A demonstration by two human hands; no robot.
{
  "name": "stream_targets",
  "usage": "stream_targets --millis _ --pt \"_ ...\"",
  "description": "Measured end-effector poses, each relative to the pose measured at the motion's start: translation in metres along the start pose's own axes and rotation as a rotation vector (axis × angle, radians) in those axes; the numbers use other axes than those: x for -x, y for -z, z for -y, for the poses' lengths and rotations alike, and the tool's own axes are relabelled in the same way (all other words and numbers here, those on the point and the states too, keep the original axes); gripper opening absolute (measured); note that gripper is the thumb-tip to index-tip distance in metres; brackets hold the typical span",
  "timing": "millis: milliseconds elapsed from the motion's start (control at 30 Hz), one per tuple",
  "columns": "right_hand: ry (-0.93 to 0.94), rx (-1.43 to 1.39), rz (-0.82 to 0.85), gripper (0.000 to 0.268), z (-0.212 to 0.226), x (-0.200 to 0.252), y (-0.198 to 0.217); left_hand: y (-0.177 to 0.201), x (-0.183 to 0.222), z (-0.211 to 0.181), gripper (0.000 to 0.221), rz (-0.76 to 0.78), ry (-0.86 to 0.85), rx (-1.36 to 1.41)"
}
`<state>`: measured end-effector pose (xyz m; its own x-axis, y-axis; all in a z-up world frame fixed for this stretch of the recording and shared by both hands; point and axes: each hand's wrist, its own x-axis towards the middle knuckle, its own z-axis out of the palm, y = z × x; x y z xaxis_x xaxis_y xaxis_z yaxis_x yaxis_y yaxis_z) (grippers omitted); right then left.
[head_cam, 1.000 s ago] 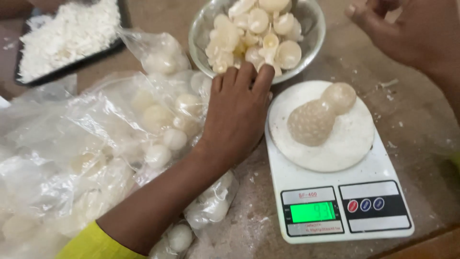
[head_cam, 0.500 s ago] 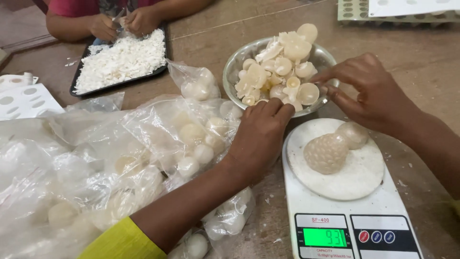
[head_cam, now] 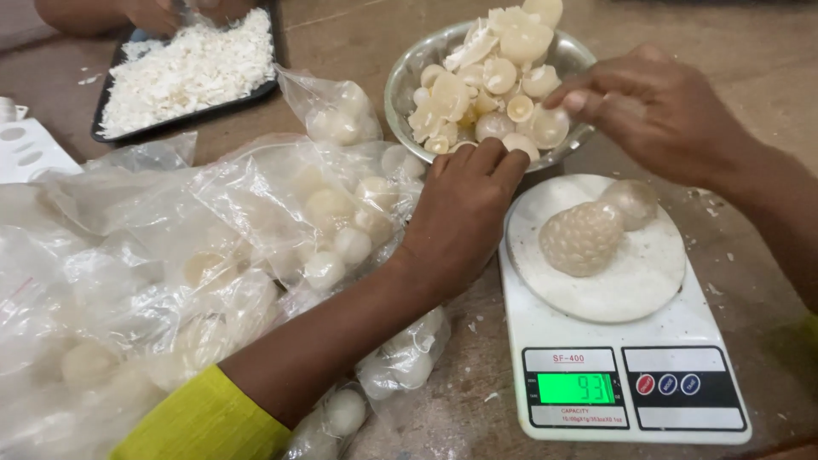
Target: The person places several wax pieces one by one onto a digital scale, removes them, and then places a small plastic bag onto the scale to fill it with wax pieces.
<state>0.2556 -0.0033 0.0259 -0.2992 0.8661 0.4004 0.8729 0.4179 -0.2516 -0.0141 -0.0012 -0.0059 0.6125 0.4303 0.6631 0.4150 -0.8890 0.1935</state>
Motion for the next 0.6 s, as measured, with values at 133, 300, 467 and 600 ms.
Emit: stream_targets --millis 133,300,467,600 --pt "-0.060 -0.199 0.063 0.049 0.009 0.021 0.035 -0.002 0.000 0.000 0.028 -0.001 -0.012 0.004" --pt "-0.166 -0.106 0.343 0.054 0.030 0.022 0.032 0.000 -0.002 0.000 0.027 0.017 -0.002 -0.018" --pt "-0.164 0.020 0.364 0.052 0.032 0.021 0.027 -0.004 -0.001 0.004 0.026 0.011 -0.016 -0.025" --pt "-0.013 -0.022 0.257 0.046 -0.014 0.029 0.015 -0.004 0.003 0.004 0.024 -0.021 -0.057 -0.032"
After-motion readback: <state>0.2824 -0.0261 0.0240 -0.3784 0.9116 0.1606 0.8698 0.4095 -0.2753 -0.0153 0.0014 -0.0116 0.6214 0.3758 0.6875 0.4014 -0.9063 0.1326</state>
